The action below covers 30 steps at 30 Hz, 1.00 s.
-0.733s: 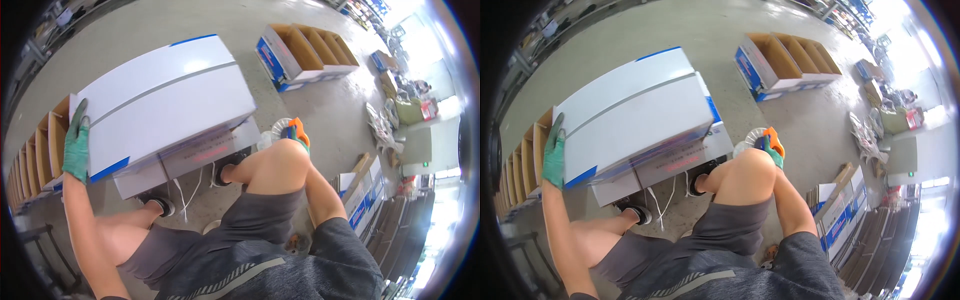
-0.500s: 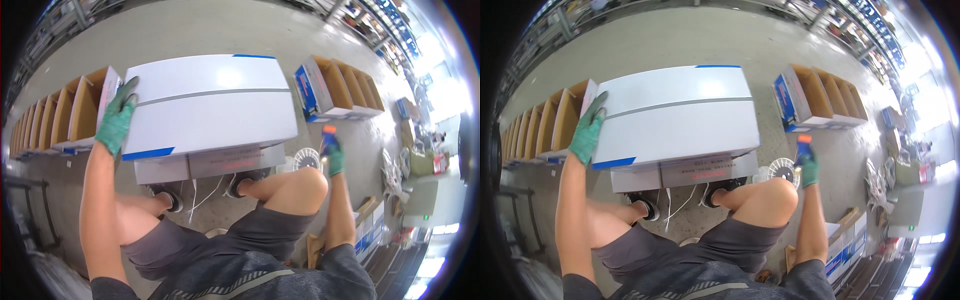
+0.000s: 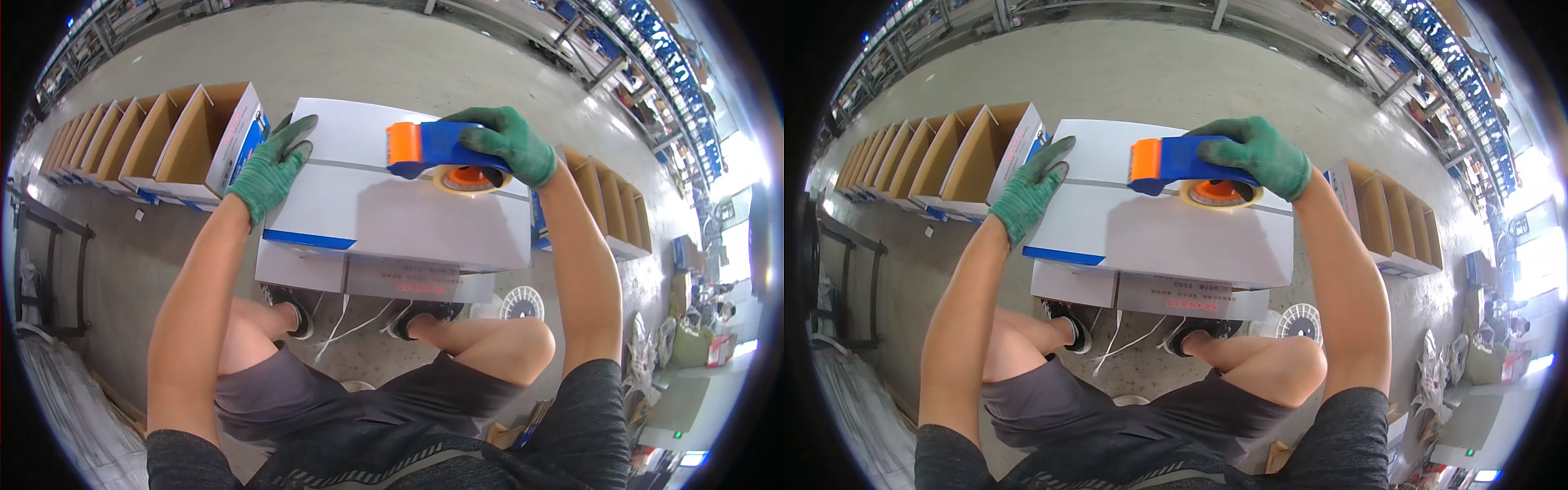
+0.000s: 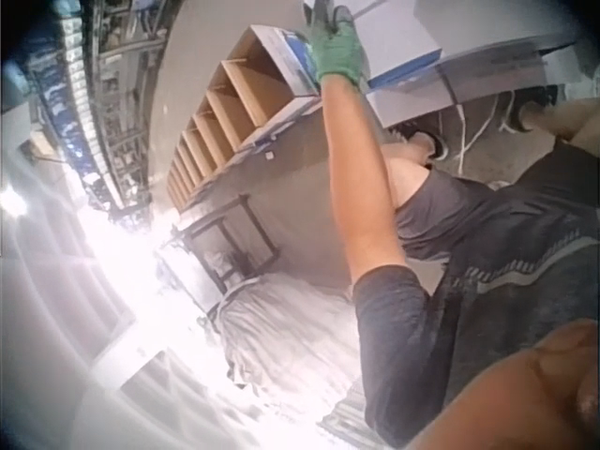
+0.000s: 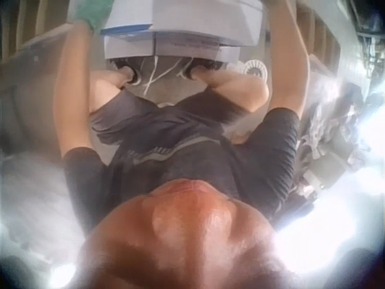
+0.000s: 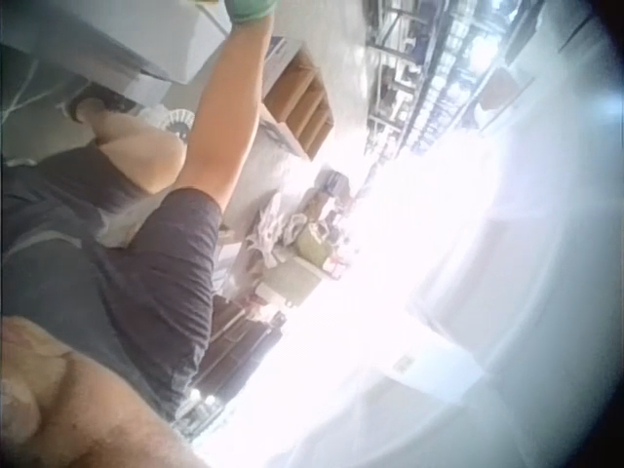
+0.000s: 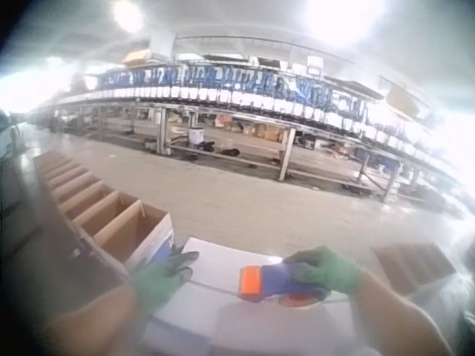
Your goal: The person folds the flaps of a cardboard box and seals the top seam using a handheld tape dispenser. They then set the sealed box aside and reach for a flat cardboard box from a nearby pallet to repeat the process.
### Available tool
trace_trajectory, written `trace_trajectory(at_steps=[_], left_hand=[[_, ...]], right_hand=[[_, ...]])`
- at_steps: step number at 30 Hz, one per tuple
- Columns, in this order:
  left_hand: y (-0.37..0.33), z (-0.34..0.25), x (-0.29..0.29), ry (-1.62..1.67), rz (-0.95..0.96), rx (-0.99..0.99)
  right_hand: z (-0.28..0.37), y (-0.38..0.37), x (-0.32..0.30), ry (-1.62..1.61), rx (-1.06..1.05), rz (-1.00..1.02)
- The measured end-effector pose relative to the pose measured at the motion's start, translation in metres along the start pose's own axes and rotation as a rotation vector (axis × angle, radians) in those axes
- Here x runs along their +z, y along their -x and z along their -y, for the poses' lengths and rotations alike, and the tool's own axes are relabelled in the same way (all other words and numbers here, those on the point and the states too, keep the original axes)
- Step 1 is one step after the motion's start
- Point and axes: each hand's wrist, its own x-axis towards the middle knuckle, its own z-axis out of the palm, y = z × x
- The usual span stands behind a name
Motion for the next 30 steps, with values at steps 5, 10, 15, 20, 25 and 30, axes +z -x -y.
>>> trace_trajectory(at_steps=[5, 10, 15, 20, 25, 30], left_hand=[[0.006, -0.012, -0.005, -0.073, -0.012, -0.097], [0.003, -0.008, -0.005, -0.159, -0.115, -0.085], [0.018, -0.037, -0.004, -0.458, -0.584, 0.425], [0.025, -0.094, 0.050, 0.989, 0.123, -0.654], [0.010, -0.105, 0.078, 1.042, 0.215, -0.671], [0.013, -0.116, 0.102, 0.995, -0.003, -0.576]], right_hand=[[0.003, 0.009, -0.003, -0.081, 0.127, 0.039], [-0.013, 0.015, -0.003, -0.123, 0.127, 0.038], [-0.015, 0.011, -0.007, -0.088, 0.116, 0.039], [-0.010, 0.015, -0.008, -0.097, 0.143, 0.057], [-0.008, 0.014, -0.004, -0.102, 0.119, 0.043], [-0.012, 0.013, -0.007, -0.094, 0.117, 0.050]])
